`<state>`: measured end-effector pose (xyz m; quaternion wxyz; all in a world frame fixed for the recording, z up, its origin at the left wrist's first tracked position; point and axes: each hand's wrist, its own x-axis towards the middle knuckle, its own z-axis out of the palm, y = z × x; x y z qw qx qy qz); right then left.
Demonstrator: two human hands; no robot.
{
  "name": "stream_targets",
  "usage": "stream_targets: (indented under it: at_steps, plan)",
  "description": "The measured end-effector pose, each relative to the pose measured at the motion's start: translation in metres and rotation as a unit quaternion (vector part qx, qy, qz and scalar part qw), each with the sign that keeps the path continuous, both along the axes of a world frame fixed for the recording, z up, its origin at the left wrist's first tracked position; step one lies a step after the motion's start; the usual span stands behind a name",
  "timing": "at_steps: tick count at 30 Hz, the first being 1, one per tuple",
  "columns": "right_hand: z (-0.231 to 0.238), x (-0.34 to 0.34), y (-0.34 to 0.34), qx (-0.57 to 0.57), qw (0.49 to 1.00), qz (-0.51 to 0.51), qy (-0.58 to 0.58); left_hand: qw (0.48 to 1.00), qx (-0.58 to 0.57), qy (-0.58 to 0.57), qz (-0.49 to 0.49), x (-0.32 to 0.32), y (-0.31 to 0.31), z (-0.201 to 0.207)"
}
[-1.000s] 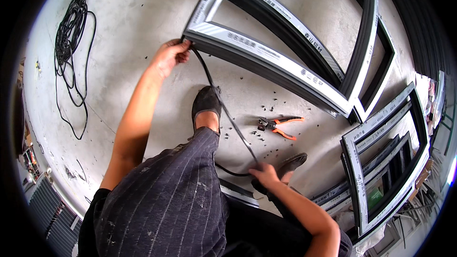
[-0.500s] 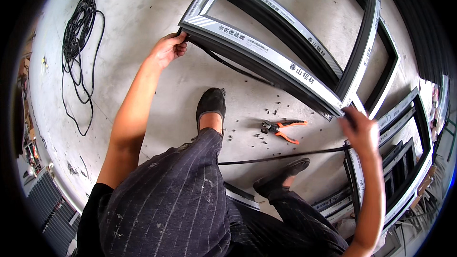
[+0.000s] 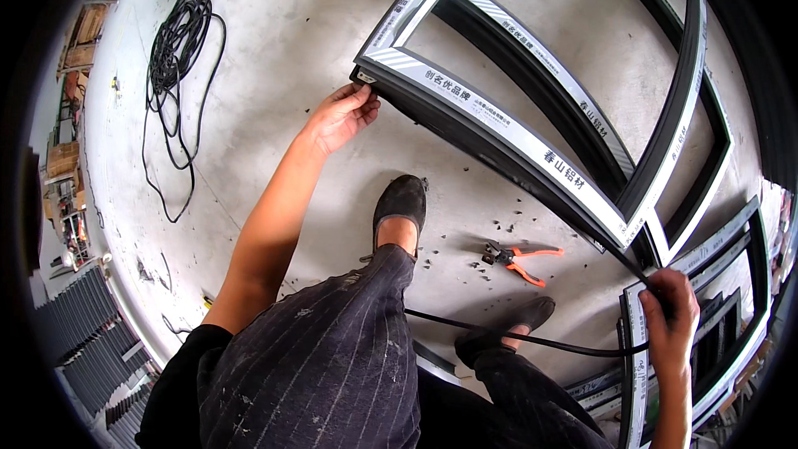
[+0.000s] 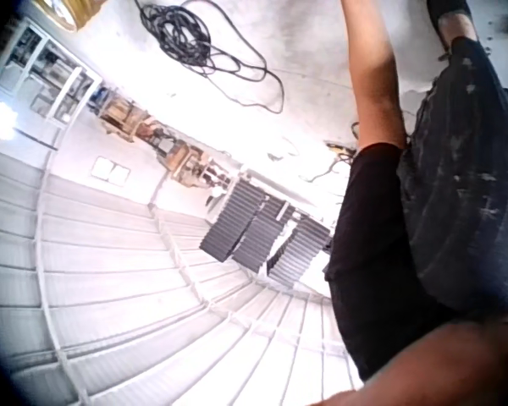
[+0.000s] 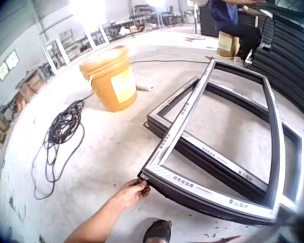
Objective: The person assembles metal window frames on a concrete floor, using pliers to trim and insert rubber gaskets into the frame channels and then moving the frames into a stack.
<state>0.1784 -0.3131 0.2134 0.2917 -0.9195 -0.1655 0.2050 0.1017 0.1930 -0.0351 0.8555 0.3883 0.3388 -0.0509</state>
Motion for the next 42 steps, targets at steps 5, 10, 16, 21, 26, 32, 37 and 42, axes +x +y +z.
stream_targets:
  at_steps: [5,10,16,21,26,32,37,42]
  plan:
    - [-0.015,-0.001,0.019,-0.069,0.990,0.100,-0.078,0.995,0.053,0.054,0.057,0.003,-0.014,0.010]
    - [-0.043,-0.004,0.005,-0.034,0.994,0.084,0.059,0.982,0.134,0.105,0.076,0.014,-0.020,0.010]
    - [-0.063,-0.029,-0.012,0.127,0.885,-0.111,0.434,0.960,0.233,0.137,0.076,0.018,-0.030,0.017]
    - [-0.065,-0.055,-0.031,0.455,0.665,-0.219,0.550,0.926,0.333,0.150,0.094,0.026,-0.045,-0.001]
    - [-0.060,-0.038,-0.012,0.345,0.836,-0.270,0.330,0.920,0.345,0.146,0.117,0.025,-0.049,0.000]
    - [-0.085,-0.036,-0.006,0.056,0.981,-0.095,-0.160,0.950,0.256,0.144,0.104,0.026,-0.045,0.006]
    - [-0.086,-0.034,-0.001,-0.057,0.990,-0.052,-0.117,0.970,0.182,0.122,0.102,0.015,-0.049,0.011]
    - [-0.088,-0.022,-0.032,0.049,0.982,-0.057,0.173,0.989,0.108,0.060,0.078,0.009,-0.058,0.012]
